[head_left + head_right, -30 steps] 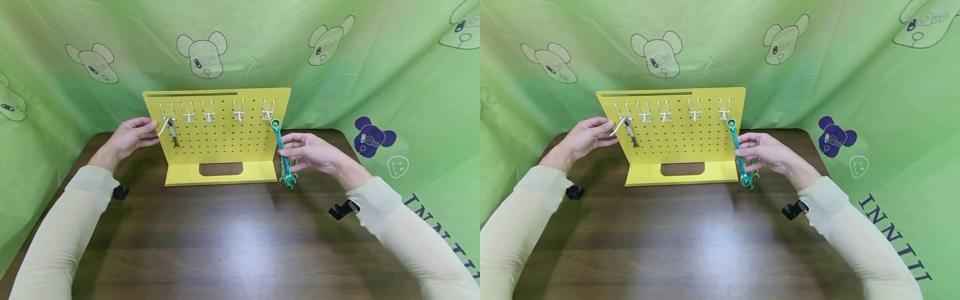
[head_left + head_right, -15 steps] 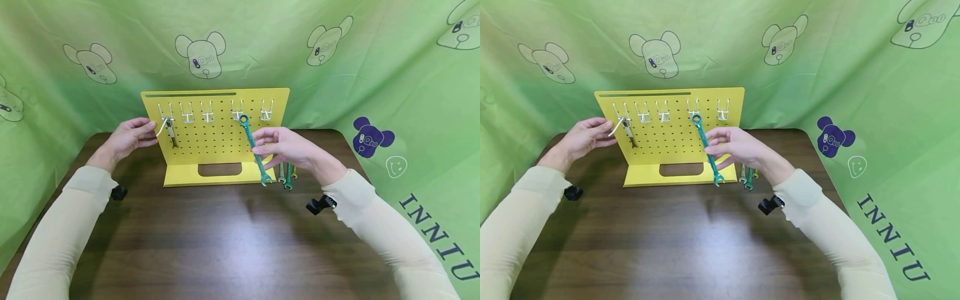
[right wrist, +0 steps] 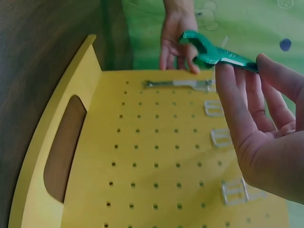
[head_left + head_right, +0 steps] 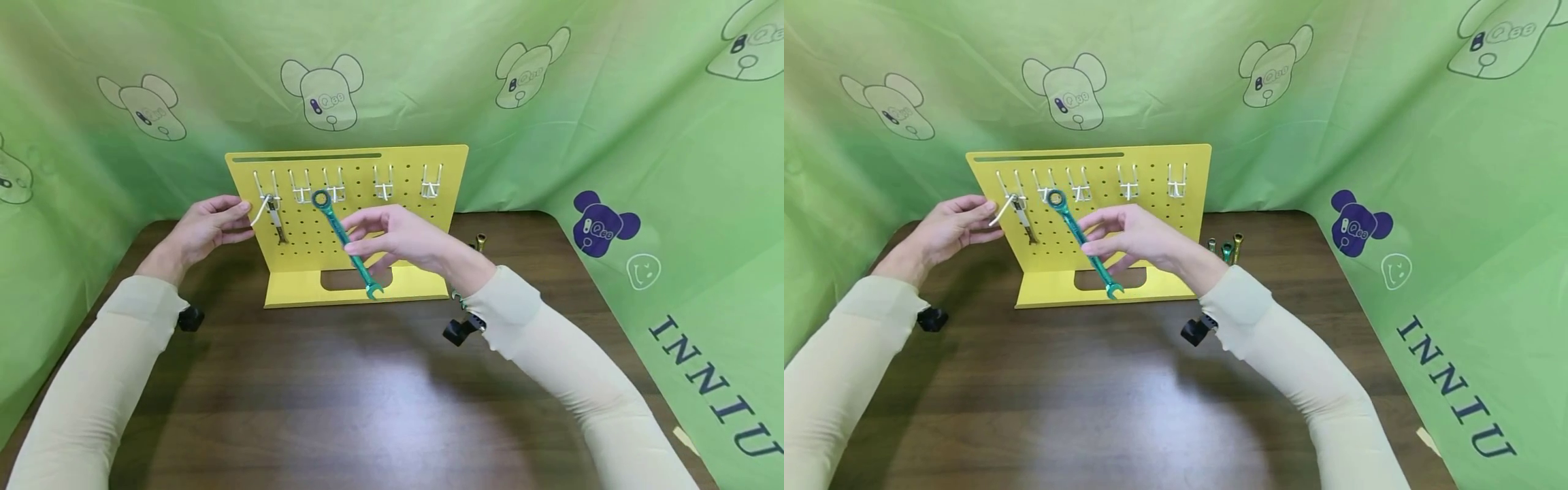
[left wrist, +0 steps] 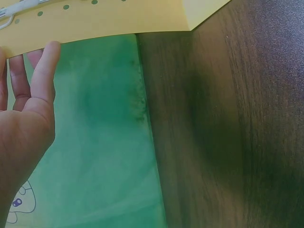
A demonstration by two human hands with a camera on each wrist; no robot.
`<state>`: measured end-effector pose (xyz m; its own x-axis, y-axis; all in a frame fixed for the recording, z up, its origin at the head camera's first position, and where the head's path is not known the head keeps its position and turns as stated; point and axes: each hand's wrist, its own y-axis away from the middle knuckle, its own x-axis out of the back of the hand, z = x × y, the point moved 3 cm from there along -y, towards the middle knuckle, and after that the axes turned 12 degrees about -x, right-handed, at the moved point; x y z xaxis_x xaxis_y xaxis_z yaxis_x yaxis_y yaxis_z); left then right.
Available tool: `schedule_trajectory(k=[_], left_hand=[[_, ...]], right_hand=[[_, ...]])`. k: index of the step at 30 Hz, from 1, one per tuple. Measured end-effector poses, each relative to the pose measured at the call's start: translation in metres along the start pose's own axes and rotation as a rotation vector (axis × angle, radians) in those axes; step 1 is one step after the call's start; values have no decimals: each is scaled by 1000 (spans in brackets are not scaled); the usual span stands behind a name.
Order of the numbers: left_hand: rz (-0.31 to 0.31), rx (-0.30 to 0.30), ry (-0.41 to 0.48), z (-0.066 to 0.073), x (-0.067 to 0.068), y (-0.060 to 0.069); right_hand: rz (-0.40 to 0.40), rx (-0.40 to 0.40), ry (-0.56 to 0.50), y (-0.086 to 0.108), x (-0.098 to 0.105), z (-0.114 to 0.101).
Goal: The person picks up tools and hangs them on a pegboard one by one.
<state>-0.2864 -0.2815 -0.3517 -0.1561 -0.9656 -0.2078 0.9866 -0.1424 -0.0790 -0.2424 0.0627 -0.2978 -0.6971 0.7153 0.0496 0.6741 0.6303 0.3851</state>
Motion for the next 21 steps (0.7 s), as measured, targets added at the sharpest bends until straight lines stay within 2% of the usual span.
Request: schedule_trajectory(k=[6,10,21], left_hand=[[1,-2,-8,0,0,-1],[-2,-5,-14,1,0,-1],[1,6,-2,1,1,-1]], right_hand=[[29,-17,28,-23,-11,2],[47,-26,-3,-35,-13,5],[78,-53,-57,-49,-14,12]])
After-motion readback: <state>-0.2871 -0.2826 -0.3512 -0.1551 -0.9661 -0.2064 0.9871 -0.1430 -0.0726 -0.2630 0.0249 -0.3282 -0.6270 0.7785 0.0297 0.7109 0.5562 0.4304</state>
